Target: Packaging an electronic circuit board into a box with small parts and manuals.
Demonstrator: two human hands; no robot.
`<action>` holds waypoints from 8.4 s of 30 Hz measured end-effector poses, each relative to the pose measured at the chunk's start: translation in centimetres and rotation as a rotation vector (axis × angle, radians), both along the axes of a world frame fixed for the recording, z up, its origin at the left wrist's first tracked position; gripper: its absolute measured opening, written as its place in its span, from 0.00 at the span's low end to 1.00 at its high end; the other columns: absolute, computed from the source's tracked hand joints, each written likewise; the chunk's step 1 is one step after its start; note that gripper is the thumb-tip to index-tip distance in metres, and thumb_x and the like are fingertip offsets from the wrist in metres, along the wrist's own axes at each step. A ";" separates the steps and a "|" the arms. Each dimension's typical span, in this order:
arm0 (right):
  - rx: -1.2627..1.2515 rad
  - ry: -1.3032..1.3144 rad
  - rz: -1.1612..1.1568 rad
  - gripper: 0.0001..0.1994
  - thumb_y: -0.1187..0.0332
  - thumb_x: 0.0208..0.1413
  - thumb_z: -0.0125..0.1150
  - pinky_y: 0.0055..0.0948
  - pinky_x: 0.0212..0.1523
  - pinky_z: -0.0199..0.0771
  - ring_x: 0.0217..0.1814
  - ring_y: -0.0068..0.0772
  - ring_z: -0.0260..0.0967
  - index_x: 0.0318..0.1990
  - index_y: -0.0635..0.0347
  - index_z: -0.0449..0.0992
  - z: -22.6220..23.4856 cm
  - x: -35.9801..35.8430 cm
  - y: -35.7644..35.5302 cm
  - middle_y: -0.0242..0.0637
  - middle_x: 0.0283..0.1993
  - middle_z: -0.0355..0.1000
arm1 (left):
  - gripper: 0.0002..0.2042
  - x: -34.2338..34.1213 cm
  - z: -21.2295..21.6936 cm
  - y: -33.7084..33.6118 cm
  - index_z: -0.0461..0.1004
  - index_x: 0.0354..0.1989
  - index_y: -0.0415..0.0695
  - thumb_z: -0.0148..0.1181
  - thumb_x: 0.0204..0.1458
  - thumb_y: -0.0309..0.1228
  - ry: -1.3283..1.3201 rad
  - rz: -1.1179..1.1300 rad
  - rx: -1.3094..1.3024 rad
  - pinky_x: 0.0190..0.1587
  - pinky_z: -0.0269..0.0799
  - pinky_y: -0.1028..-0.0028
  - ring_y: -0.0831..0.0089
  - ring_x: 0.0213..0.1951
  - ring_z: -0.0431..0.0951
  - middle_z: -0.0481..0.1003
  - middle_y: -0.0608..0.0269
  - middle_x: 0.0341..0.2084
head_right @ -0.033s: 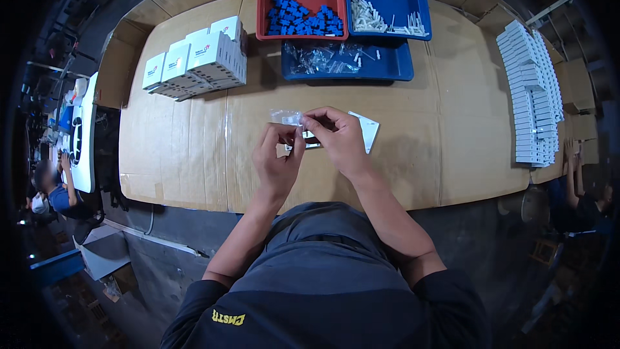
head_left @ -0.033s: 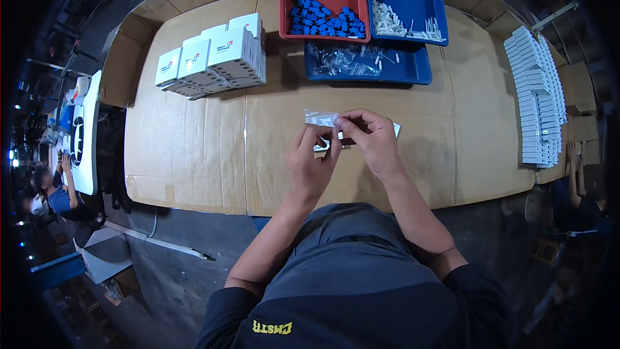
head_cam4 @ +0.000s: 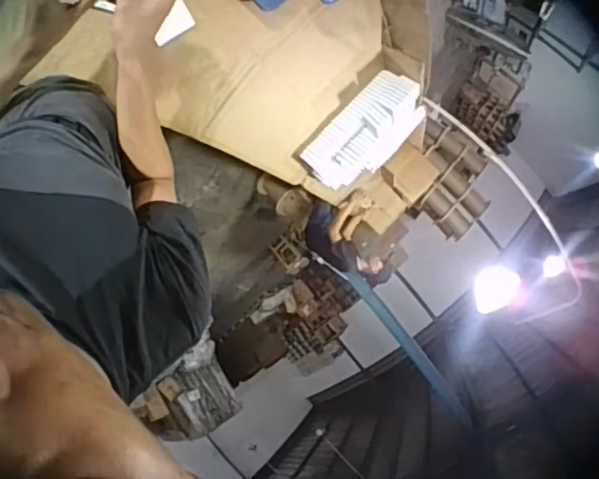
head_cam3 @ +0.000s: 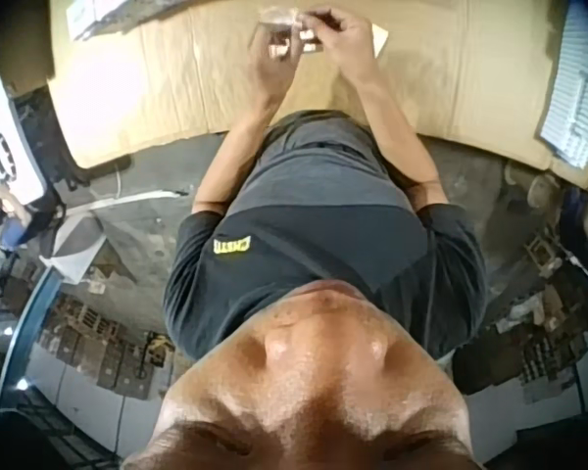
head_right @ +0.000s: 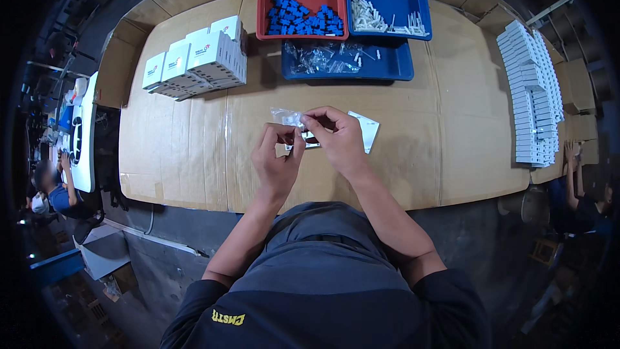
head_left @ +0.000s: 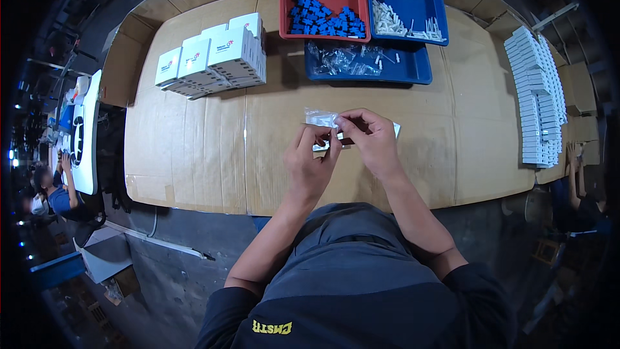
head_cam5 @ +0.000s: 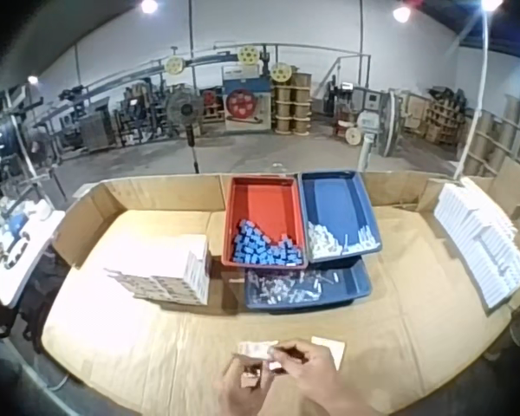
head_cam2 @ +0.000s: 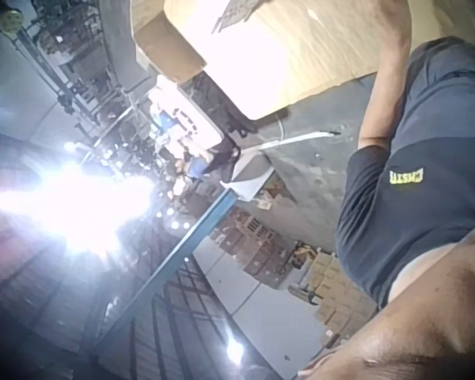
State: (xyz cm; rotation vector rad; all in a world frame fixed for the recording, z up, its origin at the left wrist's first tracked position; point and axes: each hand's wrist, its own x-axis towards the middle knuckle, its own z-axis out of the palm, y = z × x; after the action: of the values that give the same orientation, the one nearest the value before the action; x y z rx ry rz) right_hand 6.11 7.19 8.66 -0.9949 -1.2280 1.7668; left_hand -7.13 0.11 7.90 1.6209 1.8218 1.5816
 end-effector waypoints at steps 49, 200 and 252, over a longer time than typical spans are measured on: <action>0.278 -0.413 0.118 0.10 0.75 0.64 0.64 0.23 0.39 0.77 0.38 0.23 0.78 0.49 0.71 0.77 1.5 1.9 1.1 0.38 0.42 0.79 | 0.20 -4.7 -0.8 1.0 0.80 0.51 0.43 0.73 0.54 0.40 -0.126 -0.457 -0.372 0.57 0.69 0.67 0.69 0.47 0.80 0.82 0.63 0.44; 0.375 -0.558 0.916 0.11 0.65 0.66 0.62 0.35 0.62 0.69 0.59 0.39 0.74 0.42 0.65 0.83 0.3 5.3 6.6 0.45 0.63 0.75 | 0.22 0.4 -10.9 -1.1 0.74 0.51 0.49 0.49 0.69 0.55 -1.784 -0.822 -0.772 0.41 0.70 0.71 0.75 0.32 0.72 0.77 0.69 0.38; 0.212 -0.475 0.551 0.06 0.74 0.58 0.70 0.25 0.47 0.75 0.45 0.23 0.76 0.42 0.63 0.81 -1.9 6.0 4.7 0.36 0.49 0.80 | 0.27 0.2 -13.1 -0.6 0.67 0.64 0.44 0.45 0.70 0.54 -1.804 -0.983 -0.686 0.58 0.76 0.62 0.63 0.49 0.80 0.76 0.55 0.54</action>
State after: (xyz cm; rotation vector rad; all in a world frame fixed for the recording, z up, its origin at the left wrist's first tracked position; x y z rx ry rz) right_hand 12.12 11.91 6.73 -1.0494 -2.1063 1.7897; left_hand -6.98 -0.49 -5.22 0.1636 0.2802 0.9144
